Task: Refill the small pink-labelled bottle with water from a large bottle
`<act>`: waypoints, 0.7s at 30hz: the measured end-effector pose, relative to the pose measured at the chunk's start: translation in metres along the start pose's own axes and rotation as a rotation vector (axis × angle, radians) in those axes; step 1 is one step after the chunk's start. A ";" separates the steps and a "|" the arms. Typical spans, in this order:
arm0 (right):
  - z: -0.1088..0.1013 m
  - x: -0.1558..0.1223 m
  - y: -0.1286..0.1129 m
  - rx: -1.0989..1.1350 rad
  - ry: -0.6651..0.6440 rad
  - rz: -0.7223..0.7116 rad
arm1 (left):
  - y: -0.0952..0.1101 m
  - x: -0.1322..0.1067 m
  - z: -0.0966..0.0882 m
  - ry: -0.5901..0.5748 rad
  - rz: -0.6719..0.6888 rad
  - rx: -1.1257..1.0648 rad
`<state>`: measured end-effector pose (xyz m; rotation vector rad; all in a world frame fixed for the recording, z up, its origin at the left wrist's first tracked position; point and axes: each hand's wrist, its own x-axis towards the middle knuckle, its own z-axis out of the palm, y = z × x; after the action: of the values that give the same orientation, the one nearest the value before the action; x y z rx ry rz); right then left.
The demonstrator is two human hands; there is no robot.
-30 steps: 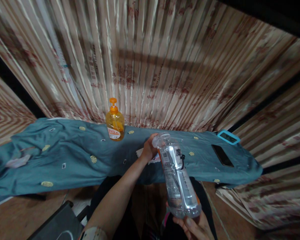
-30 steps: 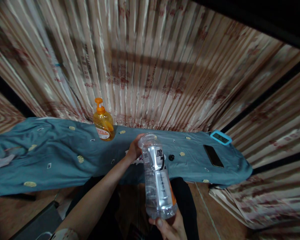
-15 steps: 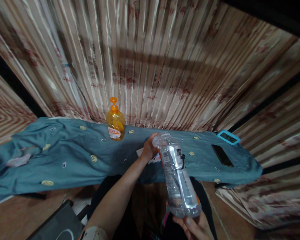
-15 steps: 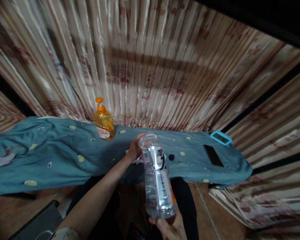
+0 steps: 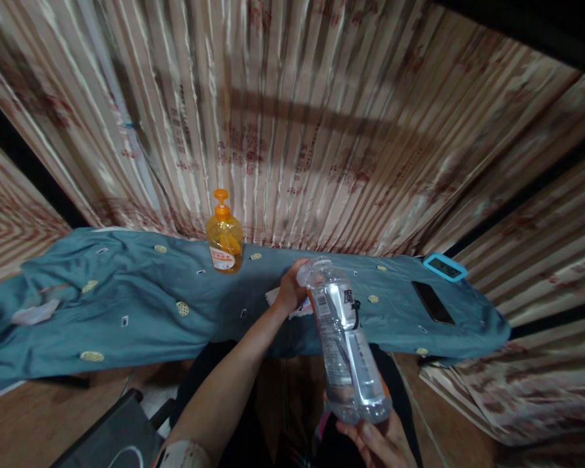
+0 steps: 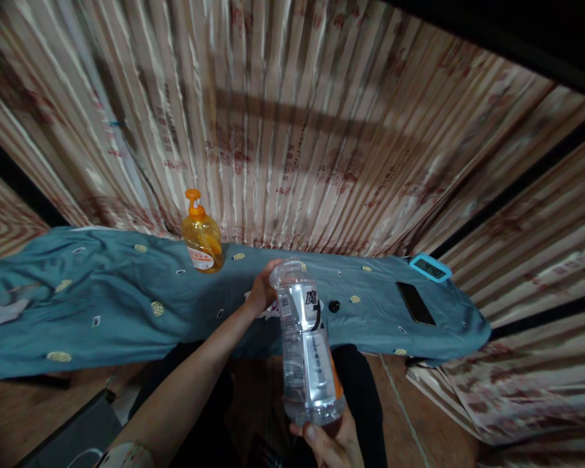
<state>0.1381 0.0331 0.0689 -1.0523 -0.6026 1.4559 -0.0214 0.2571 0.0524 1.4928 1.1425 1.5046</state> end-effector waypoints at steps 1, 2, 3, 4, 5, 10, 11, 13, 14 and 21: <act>-0.001 0.000 0.000 0.002 -0.001 0.003 | -0.001 0.000 0.000 -0.009 0.013 0.019; -0.001 0.000 0.001 0.004 0.001 0.004 | -0.001 0.001 0.000 -0.017 0.025 0.035; -0.001 0.000 0.001 0.005 0.005 0.001 | -0.002 0.001 0.000 -0.018 0.029 0.042; -0.001 0.000 0.001 0.007 0.008 -0.001 | -0.002 0.001 0.000 -0.023 0.030 0.043; -0.001 0.000 0.001 0.007 0.007 -0.004 | -0.002 0.001 0.000 -0.026 0.032 0.040; 0.000 0.001 0.002 0.009 0.008 -0.004 | 0.002 0.000 -0.001 -0.022 0.047 0.026; 0.000 0.001 0.002 0.006 0.005 -0.006 | 0.003 0.000 -0.001 -0.018 0.045 0.030; 0.000 0.001 0.001 0.002 0.001 -0.006 | 0.005 -0.001 -0.002 -0.015 0.039 0.042; 0.000 0.001 0.001 0.000 0.000 -0.001 | 0.006 -0.001 -0.002 -0.018 0.037 0.048; 0.001 -0.001 -0.001 -0.002 0.029 0.003 | 0.006 -0.001 -0.001 -0.025 0.020 0.012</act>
<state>0.1372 0.0324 0.0703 -1.0750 -0.5822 1.4406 -0.0218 0.2538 0.0575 1.5308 1.1268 1.4904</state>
